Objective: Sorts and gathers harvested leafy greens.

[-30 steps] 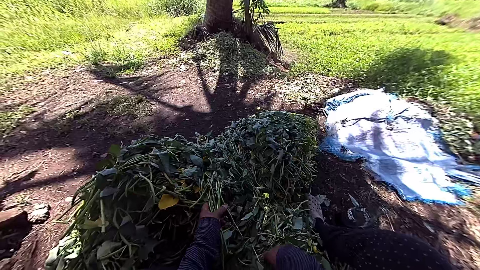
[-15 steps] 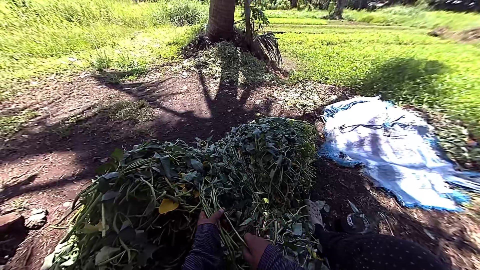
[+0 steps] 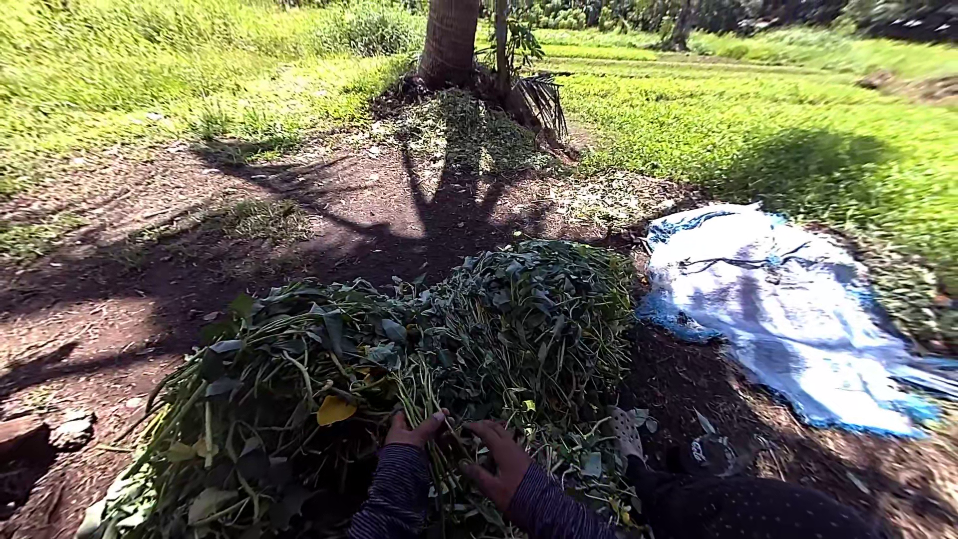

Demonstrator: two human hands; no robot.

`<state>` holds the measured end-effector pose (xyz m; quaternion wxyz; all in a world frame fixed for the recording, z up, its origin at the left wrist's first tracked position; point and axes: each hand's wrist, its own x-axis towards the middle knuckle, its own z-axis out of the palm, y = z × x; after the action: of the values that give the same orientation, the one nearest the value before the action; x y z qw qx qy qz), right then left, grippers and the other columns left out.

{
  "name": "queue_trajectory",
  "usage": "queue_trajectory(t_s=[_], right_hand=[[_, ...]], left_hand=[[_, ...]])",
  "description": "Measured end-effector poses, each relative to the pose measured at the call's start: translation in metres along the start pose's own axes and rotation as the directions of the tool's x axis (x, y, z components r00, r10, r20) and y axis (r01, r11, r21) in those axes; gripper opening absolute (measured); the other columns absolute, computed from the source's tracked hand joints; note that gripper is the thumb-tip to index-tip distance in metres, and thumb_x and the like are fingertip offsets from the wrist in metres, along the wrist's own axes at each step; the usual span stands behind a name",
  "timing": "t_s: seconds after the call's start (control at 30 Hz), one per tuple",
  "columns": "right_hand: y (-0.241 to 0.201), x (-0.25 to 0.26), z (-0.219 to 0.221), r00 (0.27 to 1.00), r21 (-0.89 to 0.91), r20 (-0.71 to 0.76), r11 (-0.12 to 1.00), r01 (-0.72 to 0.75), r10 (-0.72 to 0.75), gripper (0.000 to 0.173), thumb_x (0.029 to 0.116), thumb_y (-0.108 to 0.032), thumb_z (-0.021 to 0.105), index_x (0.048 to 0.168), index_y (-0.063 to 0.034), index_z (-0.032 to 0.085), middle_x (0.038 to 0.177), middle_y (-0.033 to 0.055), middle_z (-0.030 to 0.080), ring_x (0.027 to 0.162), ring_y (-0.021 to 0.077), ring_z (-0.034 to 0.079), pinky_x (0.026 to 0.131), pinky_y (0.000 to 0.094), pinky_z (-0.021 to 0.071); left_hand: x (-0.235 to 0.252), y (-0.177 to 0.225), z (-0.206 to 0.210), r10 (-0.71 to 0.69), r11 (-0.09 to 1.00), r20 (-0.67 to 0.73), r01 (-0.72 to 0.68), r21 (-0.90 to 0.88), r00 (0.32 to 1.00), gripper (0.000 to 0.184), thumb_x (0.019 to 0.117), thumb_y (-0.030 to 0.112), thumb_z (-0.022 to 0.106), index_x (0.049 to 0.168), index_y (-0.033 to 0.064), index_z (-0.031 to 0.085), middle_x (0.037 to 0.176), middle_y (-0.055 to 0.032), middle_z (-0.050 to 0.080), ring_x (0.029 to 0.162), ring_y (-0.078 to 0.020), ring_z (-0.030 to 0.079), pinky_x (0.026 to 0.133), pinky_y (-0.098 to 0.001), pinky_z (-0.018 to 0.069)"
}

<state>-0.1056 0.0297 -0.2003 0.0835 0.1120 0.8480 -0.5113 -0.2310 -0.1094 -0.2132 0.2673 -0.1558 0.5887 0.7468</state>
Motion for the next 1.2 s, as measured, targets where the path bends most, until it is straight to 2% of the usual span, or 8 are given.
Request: queue_trajectory(t_s=[0.07,0.17,0.3,0.6,0.67,0.87,1.03,1.2], right_hand=[[0.0,0.015,0.007,0.998,0.148,0.066,0.988,-0.034,0.025,0.049,0.1095,-0.034,0.045,0.15,-0.0069,0.05,0.141,0.0146,0.061,0.12,0.0248,0.065,0.103,0.0455,0.0523],[0.001,0.021,0.016,0.982,0.275,0.151,0.949,-0.156,0.117,0.043,0.1128,-0.031,0.037,0.126,0.0024,0.06,0.091,0.0132,0.066,0.072,0.02,0.062,0.071,0.0389,0.0533],[0.004,0.012,0.024,0.973,0.46,0.178,0.862,-0.212,0.144,0.034,0.1109,-0.023,0.04,0.113,0.004,0.061,0.078,0.0085,0.067,0.063,0.0145,0.064,0.064,0.0329,0.0563],[0.029,-0.014,0.039,0.969,-0.058,0.24,0.996,0.074,-0.058,0.03,0.1024,-0.022,0.058,0.106,0.0046,0.07,0.09,0.0221,0.071,0.085,0.0353,0.07,0.082,0.0572,0.0548],[0.055,0.009,0.017,0.961,-0.128,0.261,0.99,-0.06,0.092,0.042,0.0962,-0.027,0.07,0.131,-0.003,0.067,0.115,0.0191,0.073,0.109,0.034,0.07,0.102,0.0577,0.0516],[0.099,0.112,-0.067,0.855,-0.058,-0.312,0.89,-0.452,0.414,0.037,0.1062,-0.016,0.049,0.14,-0.0029,0.059,0.135,0.0182,0.065,0.128,0.03,0.062,0.113,0.0477,0.0445],[0.135,0.158,-0.053,0.78,-0.067,-0.252,0.794,-0.605,0.573,0.056,0.1028,-0.025,0.06,0.153,-0.0054,0.044,0.142,0.0186,0.061,0.136,0.0325,0.056,0.117,0.0498,0.0405],[0.113,0.14,-0.08,0.879,0.023,-0.212,0.902,-0.432,0.427,0.043,0.1036,-0.028,0.06,0.134,0.0031,0.061,0.129,0.0245,0.065,0.121,0.0351,0.064,0.109,0.0507,0.0468]], left_hand=[[0.004,-0.006,-0.004,-0.003,1.0,0.056,0.002,0.015,0.998,0.043,0.0912,-0.01,0.067,0.125,-0.0037,0.042,0.094,-0.0208,0.073,0.078,-0.029,0.075,0.065,-0.0403,0.0643],[0.008,-0.008,-0.013,-0.038,0.999,0.12,0.039,-0.007,0.992,0.041,0.0928,-0.011,0.063,0.126,-0.0026,0.041,0.097,-0.0213,0.072,0.082,-0.0299,0.075,0.071,-0.0414,0.0643],[0.003,-0.005,-0.016,-0.043,0.996,0.082,0.049,-0.075,0.996,0.036,0.0966,-0.011,0.056,0.126,-0.0018,0.038,0.095,-0.0201,0.071,0.074,-0.0287,0.074,0.062,-0.0414,0.063],[0.007,0.043,-0.026,0.081,0.953,-0.236,-0.144,-0.266,0.969,0.031,0.1046,-0.003,0.049,0.132,0.0013,0.036,0.097,-0.0145,0.064,0.071,-0.023,0.072,0.058,-0.0404,0.0632],[0.006,0.052,-0.031,0.068,0.951,-0.235,-0.134,-0.279,0.97,0.032,0.1045,-0.003,0.048,0.134,0.003,0.036,0.095,-0.0144,0.066,0.068,-0.0248,0.073,0.055,-0.0412,0.0634],[0.022,0.05,-0.046,-0.015,0.953,-0.204,-0.048,-0.298,0.979,0.019,0.1068,0.003,0.046,0.126,0.0033,0.043,0.086,-0.0101,0.068,0.059,-0.0153,0.068,0.048,-0.0289,0.0574],[0.028,0.028,-0.039,-0.031,0.91,-0.04,0.012,-0.415,0.999,0.019,0.106,-0.003,0.037,0.11,0.0017,0.055,0.085,-0.0052,0.072,0.061,-0.0083,0.068,0.054,-0.0204,0.0571],[0.021,0.017,-0.027,-0.134,0.879,0.14,0.182,-0.44,0.981,0.029,0.1086,0.007,0.034,0.1,0.0052,0.062,0.086,-0.0083,0.074,0.077,-0.0221,0.075,0.07,-0.0408,0.0634]])
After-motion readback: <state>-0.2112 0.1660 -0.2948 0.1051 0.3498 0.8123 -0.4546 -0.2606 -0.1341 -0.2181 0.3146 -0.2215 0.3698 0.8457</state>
